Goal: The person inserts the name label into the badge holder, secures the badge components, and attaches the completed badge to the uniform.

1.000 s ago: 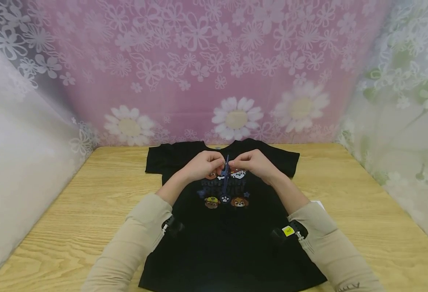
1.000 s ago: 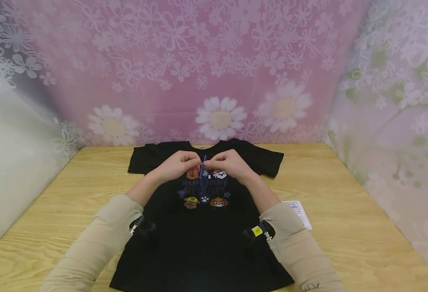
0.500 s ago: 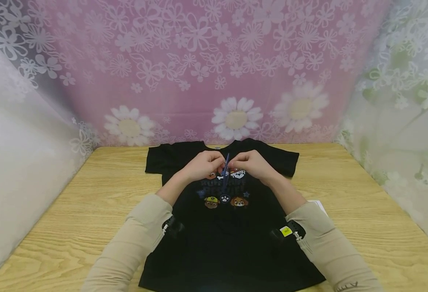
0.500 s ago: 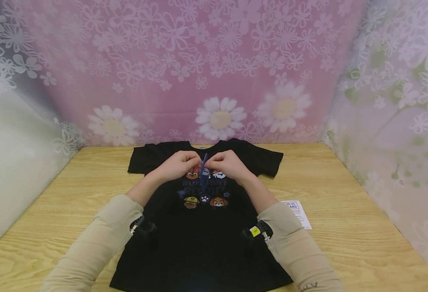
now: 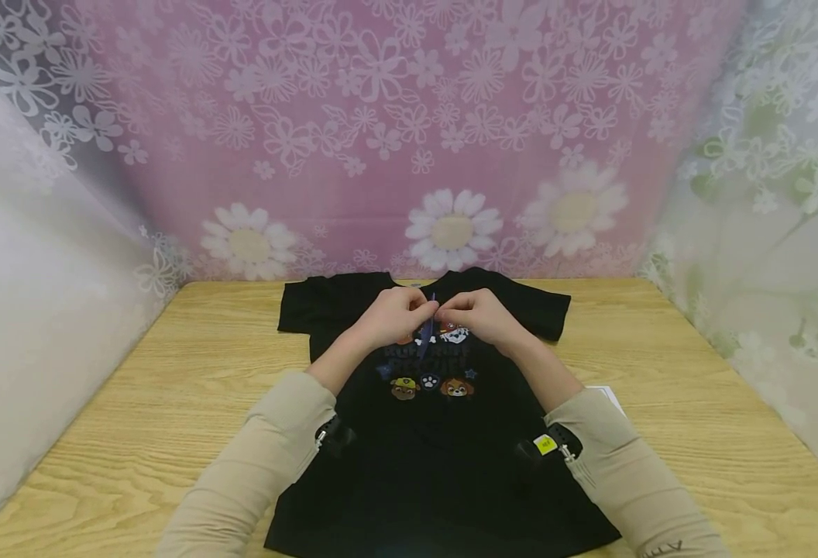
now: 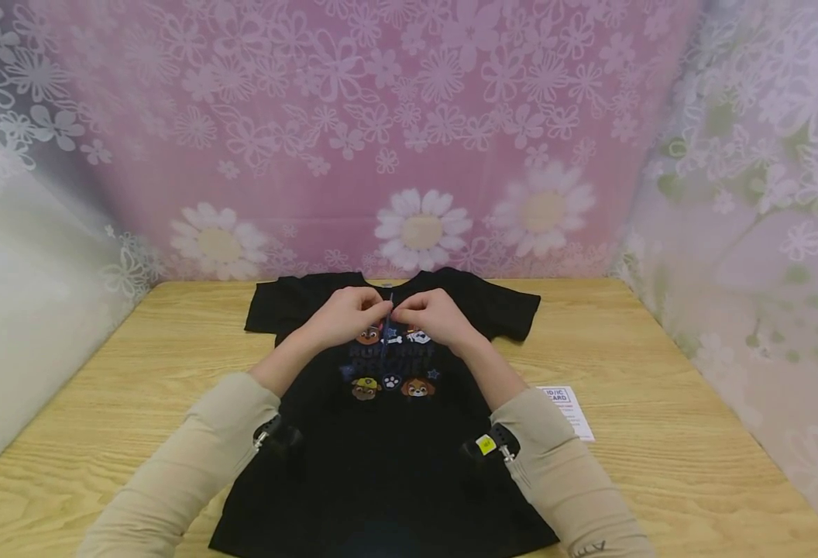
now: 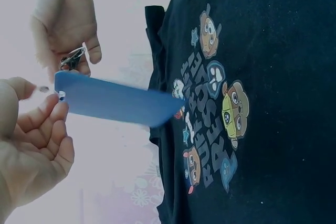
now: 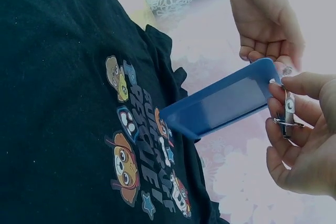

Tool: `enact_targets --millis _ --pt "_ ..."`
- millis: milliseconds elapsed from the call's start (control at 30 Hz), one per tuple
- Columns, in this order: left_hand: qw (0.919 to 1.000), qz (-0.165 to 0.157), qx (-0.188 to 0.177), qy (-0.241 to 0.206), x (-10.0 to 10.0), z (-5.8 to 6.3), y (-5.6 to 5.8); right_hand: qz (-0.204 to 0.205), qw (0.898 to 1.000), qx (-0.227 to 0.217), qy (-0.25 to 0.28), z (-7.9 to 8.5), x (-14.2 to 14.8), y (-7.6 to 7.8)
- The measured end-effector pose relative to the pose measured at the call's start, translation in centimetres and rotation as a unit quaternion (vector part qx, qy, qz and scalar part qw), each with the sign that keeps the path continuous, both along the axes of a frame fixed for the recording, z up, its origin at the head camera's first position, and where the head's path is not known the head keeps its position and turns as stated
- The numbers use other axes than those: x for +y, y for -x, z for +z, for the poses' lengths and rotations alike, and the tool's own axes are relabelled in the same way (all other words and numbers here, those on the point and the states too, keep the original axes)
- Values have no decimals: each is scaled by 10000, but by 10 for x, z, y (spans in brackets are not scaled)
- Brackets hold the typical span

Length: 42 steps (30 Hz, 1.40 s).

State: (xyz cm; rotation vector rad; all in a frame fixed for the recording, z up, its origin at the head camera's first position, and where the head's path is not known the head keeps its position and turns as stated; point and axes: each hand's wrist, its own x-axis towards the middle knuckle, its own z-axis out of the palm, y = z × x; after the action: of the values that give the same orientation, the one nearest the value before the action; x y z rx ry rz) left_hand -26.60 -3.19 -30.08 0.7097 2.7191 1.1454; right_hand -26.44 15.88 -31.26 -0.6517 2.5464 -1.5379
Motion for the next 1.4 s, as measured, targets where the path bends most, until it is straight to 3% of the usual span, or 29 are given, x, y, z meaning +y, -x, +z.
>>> enact_targets --millis 433,633,800,1100,1400 --pt "9998 149 -19 -93 -3 -2 2 -8 9999 94 -126 -4 -1 1" --pt "9953 180 -513 -808 -5 -3 1 21 10000 34 -66 -3 0 2" --pt "9920 184 -531 -1129 -4 -7 3 -95 9995 183 -245 -1 -1 3" --pt "9917 192 -483 -1177 -2 -7 3 -473 9969 405 -472 -3 -6 5" --pt "9949 350 -425 -844 -2 -7 3 -566 9977 -33 -359 -5 -6 5"
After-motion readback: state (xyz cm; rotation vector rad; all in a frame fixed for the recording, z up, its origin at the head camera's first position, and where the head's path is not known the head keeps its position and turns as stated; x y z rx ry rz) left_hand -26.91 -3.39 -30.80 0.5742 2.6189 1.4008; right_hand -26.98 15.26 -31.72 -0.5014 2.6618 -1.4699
